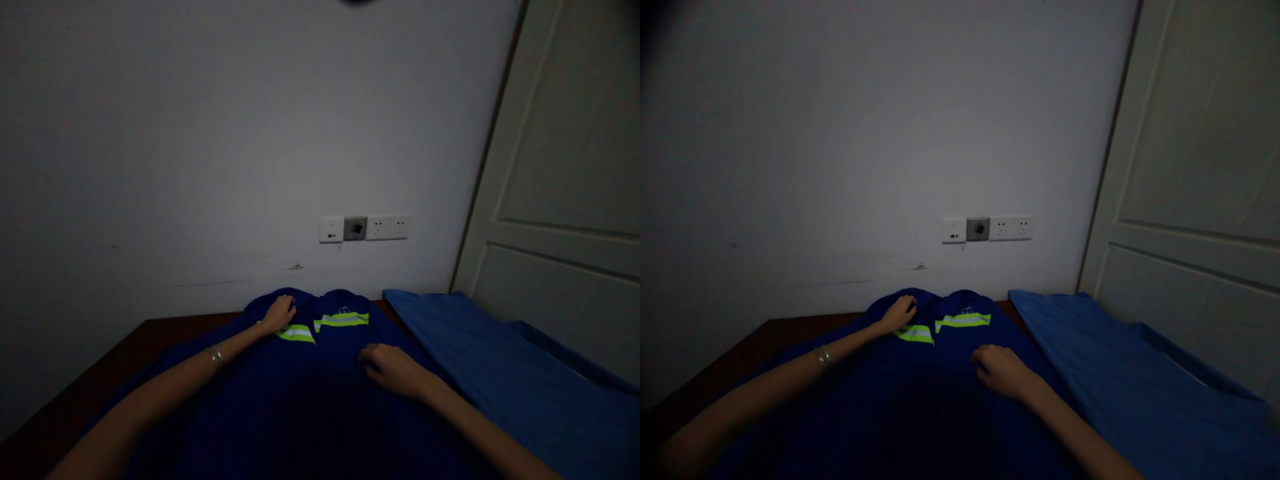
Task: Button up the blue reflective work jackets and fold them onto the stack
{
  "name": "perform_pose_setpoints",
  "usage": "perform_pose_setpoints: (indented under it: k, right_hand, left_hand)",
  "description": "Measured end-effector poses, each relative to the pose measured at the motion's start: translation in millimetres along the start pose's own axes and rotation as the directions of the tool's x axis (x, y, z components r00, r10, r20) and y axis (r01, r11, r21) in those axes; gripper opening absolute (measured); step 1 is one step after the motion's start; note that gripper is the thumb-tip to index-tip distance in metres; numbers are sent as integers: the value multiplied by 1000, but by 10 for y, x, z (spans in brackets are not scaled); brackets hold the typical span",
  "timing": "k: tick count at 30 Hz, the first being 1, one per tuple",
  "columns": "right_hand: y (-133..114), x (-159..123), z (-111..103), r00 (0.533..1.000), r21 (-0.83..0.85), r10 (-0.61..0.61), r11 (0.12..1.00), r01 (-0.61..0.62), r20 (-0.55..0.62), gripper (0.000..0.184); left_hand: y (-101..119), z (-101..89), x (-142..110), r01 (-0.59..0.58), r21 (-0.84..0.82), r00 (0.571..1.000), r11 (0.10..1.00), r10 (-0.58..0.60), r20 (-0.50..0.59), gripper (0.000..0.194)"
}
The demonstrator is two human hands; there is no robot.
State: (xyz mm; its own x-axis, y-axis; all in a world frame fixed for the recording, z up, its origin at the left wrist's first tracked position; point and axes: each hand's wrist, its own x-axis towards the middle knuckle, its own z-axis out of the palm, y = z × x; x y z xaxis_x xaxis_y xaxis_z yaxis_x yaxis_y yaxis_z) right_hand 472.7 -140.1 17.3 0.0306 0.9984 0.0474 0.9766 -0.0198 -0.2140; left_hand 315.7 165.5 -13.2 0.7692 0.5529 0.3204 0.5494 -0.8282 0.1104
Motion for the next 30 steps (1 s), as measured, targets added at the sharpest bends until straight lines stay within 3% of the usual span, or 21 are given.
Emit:
perform_pose_setpoints:
  k: [4, 8, 17, 25, 30]
  right_hand:
    - [-42, 340, 132, 999, -28, -44, 999, 44, 21, 28]
    - [-98, 631, 215, 998, -22, -55, 998, 56, 39, 27]
    - [-286, 1020, 440, 998, -2, -67, 998, 67, -21, 26]
    - [-224, 1253, 651, 993, 82, -12, 996, 22, -116, 25]
    - [-106, 1182, 745, 990, 119, 22, 993, -5, -143, 28]
  left_hand:
    - [-194, -153, -260, 85, -8, 989, 996, -84, 120, 23]
    - [-246, -234, -534, 110, -11, 972, 994, -105, 211, 23]
    - [-2, -397, -988, 133, 6, 930, 991, -126, 345, 20]
    - [262, -452, -1300, -22, 33, 935, 999, 9, 356, 22]
    - [381, -309, -1185, 65, -11, 957, 998, -60, 283, 23]
